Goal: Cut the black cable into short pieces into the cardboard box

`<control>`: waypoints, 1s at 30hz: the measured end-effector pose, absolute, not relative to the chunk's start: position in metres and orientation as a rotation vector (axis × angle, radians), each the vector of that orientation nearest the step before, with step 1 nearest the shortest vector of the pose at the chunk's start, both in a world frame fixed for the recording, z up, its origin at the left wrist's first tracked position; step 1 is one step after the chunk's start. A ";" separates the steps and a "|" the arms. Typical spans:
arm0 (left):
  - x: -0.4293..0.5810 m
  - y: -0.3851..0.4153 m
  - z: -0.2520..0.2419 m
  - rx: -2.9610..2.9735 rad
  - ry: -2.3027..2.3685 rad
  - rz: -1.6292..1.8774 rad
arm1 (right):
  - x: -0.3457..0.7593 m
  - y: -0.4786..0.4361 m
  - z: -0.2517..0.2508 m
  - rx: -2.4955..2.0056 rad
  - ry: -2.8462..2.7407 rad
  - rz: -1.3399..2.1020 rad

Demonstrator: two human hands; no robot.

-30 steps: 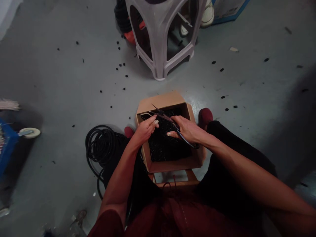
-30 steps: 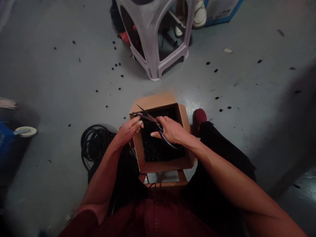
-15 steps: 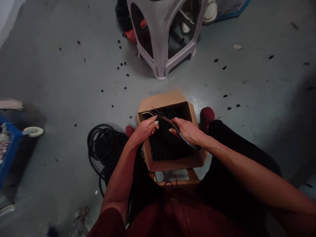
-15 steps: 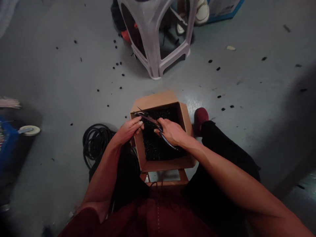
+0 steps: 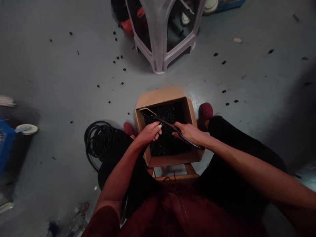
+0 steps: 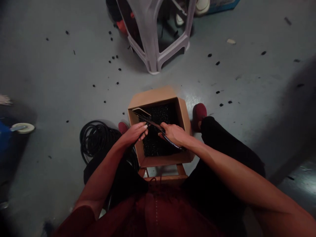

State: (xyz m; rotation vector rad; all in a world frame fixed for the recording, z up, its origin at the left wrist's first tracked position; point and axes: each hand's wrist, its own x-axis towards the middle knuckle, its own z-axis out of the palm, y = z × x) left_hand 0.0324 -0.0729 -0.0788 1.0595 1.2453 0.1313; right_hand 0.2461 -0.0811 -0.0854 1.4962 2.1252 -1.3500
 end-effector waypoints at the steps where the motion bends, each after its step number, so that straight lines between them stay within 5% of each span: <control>1: 0.036 -0.078 -0.084 1.019 1.251 0.132 | 0.248 -0.085 -0.089 1.478 2.101 -1.342; 30: 0.067 -0.134 -0.149 0.467 1.250 0.029 | 0.252 -0.094 -0.105 1.311 2.029 -1.076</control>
